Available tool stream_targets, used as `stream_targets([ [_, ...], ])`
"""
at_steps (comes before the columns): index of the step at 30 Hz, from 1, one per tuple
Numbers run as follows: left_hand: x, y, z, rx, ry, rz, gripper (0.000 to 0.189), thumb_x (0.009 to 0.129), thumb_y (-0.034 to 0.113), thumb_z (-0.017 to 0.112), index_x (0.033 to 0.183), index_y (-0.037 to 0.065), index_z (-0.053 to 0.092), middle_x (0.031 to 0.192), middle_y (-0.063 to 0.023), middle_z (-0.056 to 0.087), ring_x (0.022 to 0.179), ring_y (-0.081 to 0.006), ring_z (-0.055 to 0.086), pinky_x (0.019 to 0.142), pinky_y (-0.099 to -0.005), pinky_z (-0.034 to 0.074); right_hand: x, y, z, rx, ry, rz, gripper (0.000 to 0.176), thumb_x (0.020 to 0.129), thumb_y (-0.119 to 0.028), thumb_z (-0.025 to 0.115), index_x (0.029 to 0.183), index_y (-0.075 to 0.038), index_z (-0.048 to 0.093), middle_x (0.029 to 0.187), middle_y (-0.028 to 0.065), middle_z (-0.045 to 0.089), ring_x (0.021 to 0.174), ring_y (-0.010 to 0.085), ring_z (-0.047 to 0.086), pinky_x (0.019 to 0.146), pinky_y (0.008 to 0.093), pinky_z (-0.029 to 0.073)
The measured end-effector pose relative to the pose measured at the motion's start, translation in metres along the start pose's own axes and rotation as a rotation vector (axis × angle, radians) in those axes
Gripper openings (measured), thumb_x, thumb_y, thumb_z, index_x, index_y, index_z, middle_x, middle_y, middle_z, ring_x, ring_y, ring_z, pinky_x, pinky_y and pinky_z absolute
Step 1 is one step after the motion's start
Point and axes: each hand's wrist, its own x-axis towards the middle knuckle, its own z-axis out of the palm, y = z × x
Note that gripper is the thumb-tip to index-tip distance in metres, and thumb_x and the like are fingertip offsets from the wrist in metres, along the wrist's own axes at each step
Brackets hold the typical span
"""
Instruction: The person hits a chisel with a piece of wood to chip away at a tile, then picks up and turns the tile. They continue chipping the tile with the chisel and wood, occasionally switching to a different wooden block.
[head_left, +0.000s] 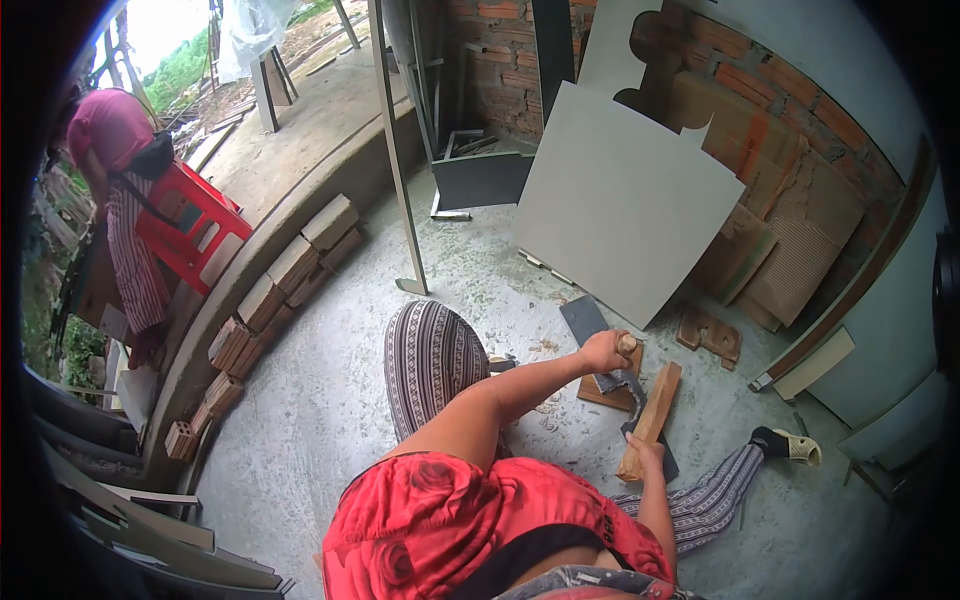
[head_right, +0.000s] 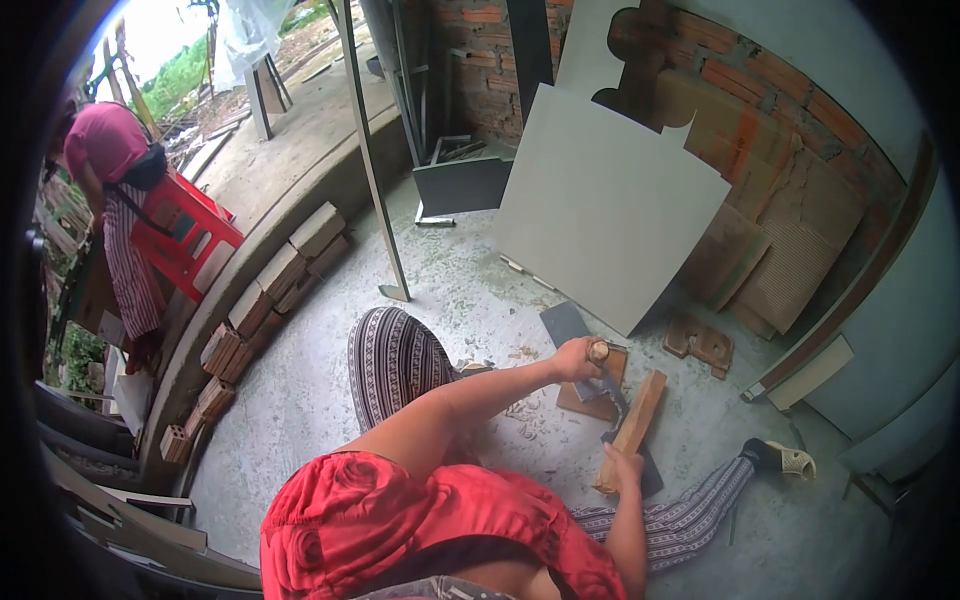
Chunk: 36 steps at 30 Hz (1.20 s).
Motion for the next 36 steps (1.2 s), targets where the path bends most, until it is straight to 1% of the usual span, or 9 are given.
stream_targets([
  [9, 0.003, -0.003, 0.003, -0.007, 0.025, 0.039, 0.048, 0.057, 0.025, 0.073, 0.1, 0.008, 0.06, 0.091, -0.0174, 0.064, 0.091, -0.0346, 0.06, 0.08, -0.0394, 0.048, -0.007, -0.004, -0.001, -0.002, -0.036, 0.016, 0.041, 0.065, -0.011, 0.079, 0.096, 0.008, 0.061, 0.087, 0.0132, 0.063, 0.073, 0.0232, 0.062, 0.065, 0.0344, 0.048],
  [14, 0.002, -0.001, 0.0, -0.02, 0.007, -0.001, 0.044, 0.058, 0.021, 0.075, 0.098, 0.007, 0.06, 0.091, -0.0142, 0.065, 0.089, -0.0309, 0.061, 0.08, -0.037, 0.047, 0.006, 0.008, -0.002, 0.001, -0.036, 0.013, 0.042, 0.062, -0.011, 0.08, 0.094, 0.007, 0.062, 0.085, 0.012, 0.064, 0.069, 0.0235, 0.063, 0.063, 0.0348, 0.05],
  [16, 0.006, -0.008, 0.003, -0.055, 0.003, -0.003, 0.046, 0.058, 0.026, 0.073, 0.098, 0.008, 0.062, 0.088, -0.0175, 0.065, 0.088, -0.034, 0.061, 0.079, -0.0388, 0.048, 0.012, 0.013, -0.003, -0.026, -0.012, 0.004, 0.041, 0.062, -0.011, 0.08, 0.094, 0.006, 0.062, 0.084, 0.0115, 0.064, 0.069, 0.0235, 0.063, 0.064, 0.0344, 0.05],
  [18, 0.01, -0.014, 0.003, -0.053, 0.008, -0.043, 0.04, 0.057, 0.028, 0.075, 0.09, 0.007, 0.063, 0.084, -0.0163, 0.065, 0.083, -0.0333, 0.062, 0.075, -0.0379, 0.049, 0.012, 0.015, -0.006, -0.027, -0.039, -0.033, 0.038, 0.063, -0.012, 0.08, 0.092, 0.006, 0.063, 0.082, 0.0106, 0.065, 0.069, 0.0218, 0.063, 0.063, 0.0335, 0.049],
  [21, 0.023, -0.045, 0.01, -0.068, 0.063, 0.096, 0.03, 0.061, 0.026, 0.075, 0.079, 0.005, 0.063, 0.073, -0.0128, 0.065, 0.069, -0.0282, 0.063, 0.066, -0.0353, 0.049, 0.007, 0.01, -0.006, -0.066, -0.053, -0.021, 0.037, 0.064, -0.013, 0.079, 0.091, 0.006, 0.063, 0.081, 0.0097, 0.065, 0.068, 0.0197, 0.063, 0.063, 0.0328, 0.049],
  [26, 0.017, -0.033, 0.0, -0.366, 0.013, -0.146, 0.023, 0.066, 0.013, 0.075, 0.081, 0.003, 0.06, 0.067, -0.0013, 0.059, 0.055, -0.0112, 0.054, 0.052, -0.0276, 0.045, 0.013, 0.02, -0.007, -0.197, 0.066, 0.011, 0.05, 0.057, -0.017, 0.083, 0.096, 0.007, 0.062, 0.085, 0.0131, 0.065, 0.076, 0.022, 0.063, 0.069, 0.0327, 0.048],
  [29, 0.016, -0.034, 0.0, -0.43, 0.026, -0.104, 0.025, 0.067, 0.011, 0.075, 0.085, 0.003, 0.059, 0.066, 0.0005, 0.057, 0.053, -0.0078, 0.05, 0.048, -0.0247, 0.043, 0.014, 0.016, -0.01, -0.314, 0.061, 0.005, 0.061, 0.053, -0.029, 0.083, 0.096, 0.008, 0.063, 0.091, 0.0224, 0.066, 0.087, 0.0302, 0.065, 0.075, 0.035, 0.049],
  [33, 0.017, -0.031, 0.004, -0.471, 0.039, -0.109, 0.027, 0.067, 0.01, 0.075, 0.087, 0.002, 0.059, 0.067, -0.0001, 0.057, 0.056, -0.0078, 0.051, 0.051, -0.0245, 0.044, 0.024, 0.022, -0.007, -0.319, 0.082, -0.002, 0.062, 0.053, -0.03, 0.083, 0.097, 0.008, 0.063, 0.092, 0.0232, 0.065, 0.087, 0.031, 0.065, 0.076, 0.0348, 0.049],
  [36, 0.021, -0.038, 0.014, -0.366, 0.037, -0.005, 0.027, 0.072, 0.007, 0.07, 0.096, 0.004, 0.057, 0.077, -0.002, 0.06, 0.065, -0.0089, 0.057, 0.054, -0.0237, 0.047, 0.017, 0.016, -0.008, -0.292, 0.051, 0.011, 0.062, 0.053, -0.031, 0.084, 0.096, 0.008, 0.063, 0.092, 0.0231, 0.065, 0.088, 0.031, 0.065, 0.076, 0.0349, 0.049],
])
